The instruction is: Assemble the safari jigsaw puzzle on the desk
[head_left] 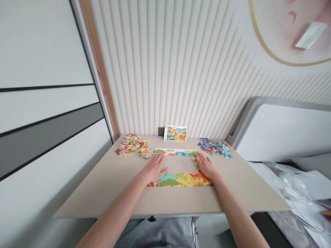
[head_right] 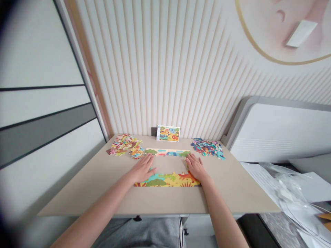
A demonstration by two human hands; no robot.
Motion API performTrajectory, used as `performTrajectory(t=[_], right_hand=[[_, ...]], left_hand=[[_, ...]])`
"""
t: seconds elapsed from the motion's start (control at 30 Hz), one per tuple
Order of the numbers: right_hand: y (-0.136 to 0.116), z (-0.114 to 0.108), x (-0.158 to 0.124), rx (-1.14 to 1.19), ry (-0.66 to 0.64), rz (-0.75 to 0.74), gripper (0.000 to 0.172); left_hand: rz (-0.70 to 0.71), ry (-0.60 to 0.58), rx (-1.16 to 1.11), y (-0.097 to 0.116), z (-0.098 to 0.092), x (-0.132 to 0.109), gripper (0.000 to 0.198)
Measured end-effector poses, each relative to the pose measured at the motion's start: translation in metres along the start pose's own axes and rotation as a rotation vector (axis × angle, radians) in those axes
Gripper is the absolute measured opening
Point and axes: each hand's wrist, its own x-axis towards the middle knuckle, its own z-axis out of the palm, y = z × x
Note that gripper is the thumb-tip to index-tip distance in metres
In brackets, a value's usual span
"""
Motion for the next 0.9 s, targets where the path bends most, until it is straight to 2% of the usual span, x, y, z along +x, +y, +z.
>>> performTrajectory(t=[0.2, 0.33, 0.47, 0.57, 0.67, 0.77, 0.9], right_hand=[[-0.001, 0.001, -0.003, -0.064, -0.039, -0.033, 0.070], [-0.003, 0.002, -0.003, -0.051, -0.020, -0.043, 0.067], [0.005, 0.000, -0.002, 0.064, 0.058, -0.037, 0.064], [0.014, -0.002, -0.001, 0.219, 0.193, -0.049, 0.068], [0.019, -0.003, -0.001, 0.306, 0.273, -0.073, 0.069], [0.018, -0.004, -0.002, 0.321, 0.303, -0.070, 0.068], [0.016, -0.008, -0.003, 0.325, 0.374, -0.015, 0.065]], left_hand=[[-0.031, 0.035, 0.006, 0.002, -0.001, -0.003, 0.078], [-0.018, 0.098, -0.016, 0.008, -0.005, -0.001, 0.068], [-0.028, 0.206, -0.018, 0.005, -0.020, 0.002, 0.052], [-0.130, 0.309, 0.006, -0.014, -0.036, 0.002, 0.045], [-0.285, 0.398, 0.037, -0.044, -0.047, -0.003, 0.047], [-0.391, 0.394, 0.059, -0.069, -0.046, -0.010, 0.052], [-0.437, 0.348, 0.057, -0.083, -0.039, -0.014, 0.047]])
